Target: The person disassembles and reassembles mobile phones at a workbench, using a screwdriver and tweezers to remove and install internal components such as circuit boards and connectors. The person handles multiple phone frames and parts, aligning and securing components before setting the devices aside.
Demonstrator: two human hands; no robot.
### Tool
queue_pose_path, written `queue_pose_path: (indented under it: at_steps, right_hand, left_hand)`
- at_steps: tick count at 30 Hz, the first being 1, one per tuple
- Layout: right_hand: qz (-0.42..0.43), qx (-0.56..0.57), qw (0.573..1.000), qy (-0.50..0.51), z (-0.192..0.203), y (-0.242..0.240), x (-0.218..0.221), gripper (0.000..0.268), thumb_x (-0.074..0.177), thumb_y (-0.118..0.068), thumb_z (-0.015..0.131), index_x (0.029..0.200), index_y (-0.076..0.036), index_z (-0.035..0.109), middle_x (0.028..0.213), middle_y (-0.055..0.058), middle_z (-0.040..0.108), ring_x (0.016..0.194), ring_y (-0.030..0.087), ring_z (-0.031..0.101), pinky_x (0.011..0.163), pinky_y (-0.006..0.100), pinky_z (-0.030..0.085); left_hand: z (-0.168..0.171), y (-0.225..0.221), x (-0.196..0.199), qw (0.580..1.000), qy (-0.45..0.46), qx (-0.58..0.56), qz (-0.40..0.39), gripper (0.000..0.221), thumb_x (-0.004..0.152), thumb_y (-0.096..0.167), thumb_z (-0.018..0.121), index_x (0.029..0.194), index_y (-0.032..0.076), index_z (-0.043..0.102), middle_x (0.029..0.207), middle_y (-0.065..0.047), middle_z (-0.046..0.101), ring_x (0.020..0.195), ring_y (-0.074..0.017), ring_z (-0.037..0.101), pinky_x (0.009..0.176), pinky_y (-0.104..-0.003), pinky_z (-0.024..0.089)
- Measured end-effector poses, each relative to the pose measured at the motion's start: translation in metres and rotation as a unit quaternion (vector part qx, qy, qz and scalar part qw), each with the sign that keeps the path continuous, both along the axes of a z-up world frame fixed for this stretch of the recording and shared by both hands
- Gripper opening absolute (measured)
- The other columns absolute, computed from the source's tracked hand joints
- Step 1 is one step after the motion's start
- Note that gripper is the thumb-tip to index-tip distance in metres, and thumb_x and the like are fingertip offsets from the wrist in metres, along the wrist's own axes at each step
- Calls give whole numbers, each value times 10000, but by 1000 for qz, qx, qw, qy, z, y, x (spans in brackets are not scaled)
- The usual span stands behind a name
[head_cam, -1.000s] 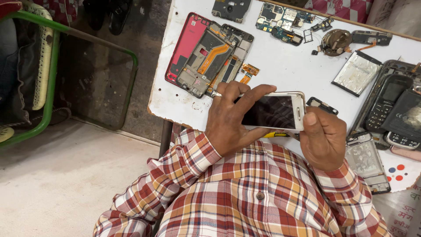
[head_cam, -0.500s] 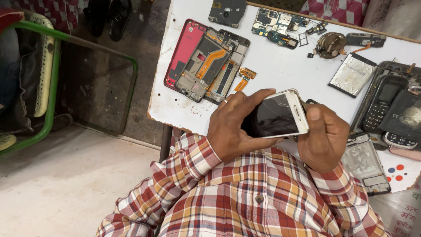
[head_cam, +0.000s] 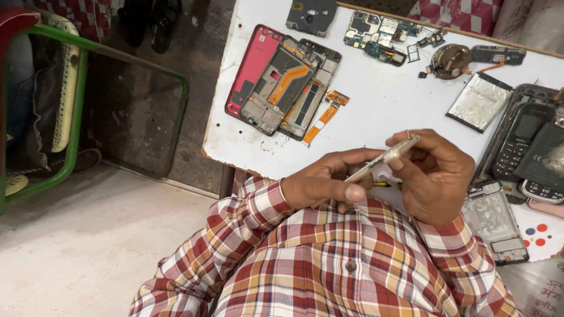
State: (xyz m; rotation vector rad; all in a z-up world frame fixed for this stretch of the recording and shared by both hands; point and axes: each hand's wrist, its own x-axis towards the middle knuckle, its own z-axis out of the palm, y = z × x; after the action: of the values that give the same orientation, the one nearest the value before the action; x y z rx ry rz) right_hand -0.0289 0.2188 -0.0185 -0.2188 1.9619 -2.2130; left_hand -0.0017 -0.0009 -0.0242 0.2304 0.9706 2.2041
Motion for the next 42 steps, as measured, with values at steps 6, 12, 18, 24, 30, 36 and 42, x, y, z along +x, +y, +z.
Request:
queue_pose_path:
  at_steps: [6,12,18,24,30,36,42]
  right_hand:
    - [-53,-32,998,2,-9,1,3,388,918,27,793,1271,21,631,1094,118,739,917,91,714,747,186,580]
    - [-77,55,995,32,-10,4,3,375,910,39,823,1243,51,650,1068,121,723,854,63,670,673,166,548]
    - [-83,98,990,56,-7,4,3,355,912,25,838,1195,63,626,1002,148,722,842,75,682,703,188,564]
    - [-89,88,991,52,-7,3,3,368,907,30,814,1210,82,612,1052,184,723,878,114,717,676,215,591]
    - [-90,35,991,95,-19,8,10,389,902,37,826,1227,31,611,1074,151,701,923,104,703,724,195,579]
    - [-36,-70,997,20,-30,20,14,302,965,16,774,1195,-19,582,1078,126,696,971,108,701,826,209,593]
    - [23,-81,996,-24,-24,22,8,307,995,-57,723,1252,-17,560,1079,113,712,965,138,722,844,263,613]
  left_hand:
    - [-10,1,1,1000,5,-8,-16,770,1030,544,581,1529,-20,423,992,-45,549,846,-116,550,753,-285,496]
    - [-19,4,3,999,17,-43,-23,785,1064,642,476,1439,-47,468,1111,-135,604,879,-151,592,760,-308,523]
    - [-18,4,2,998,-8,-59,-18,834,1025,682,464,1425,-50,453,1170,-158,593,878,-190,651,703,-305,553]
    - [-25,5,4,999,-15,-45,-12,836,1029,701,448,1402,-46,468,1181,-144,576,897,-196,659,704,-301,548]
    - [-25,0,7,999,-35,-7,-21,945,1015,735,473,1543,-43,377,1263,-193,594,1045,-240,672,787,-320,560]
    - [-16,-1,2,997,-51,57,-17,1047,925,704,645,1621,16,272,1455,-179,512,1287,-285,614,921,-341,569]
    - [-14,-2,0,997,-44,67,-8,987,873,533,840,1540,-22,371,1445,-186,535,1302,-278,611,990,-354,561]
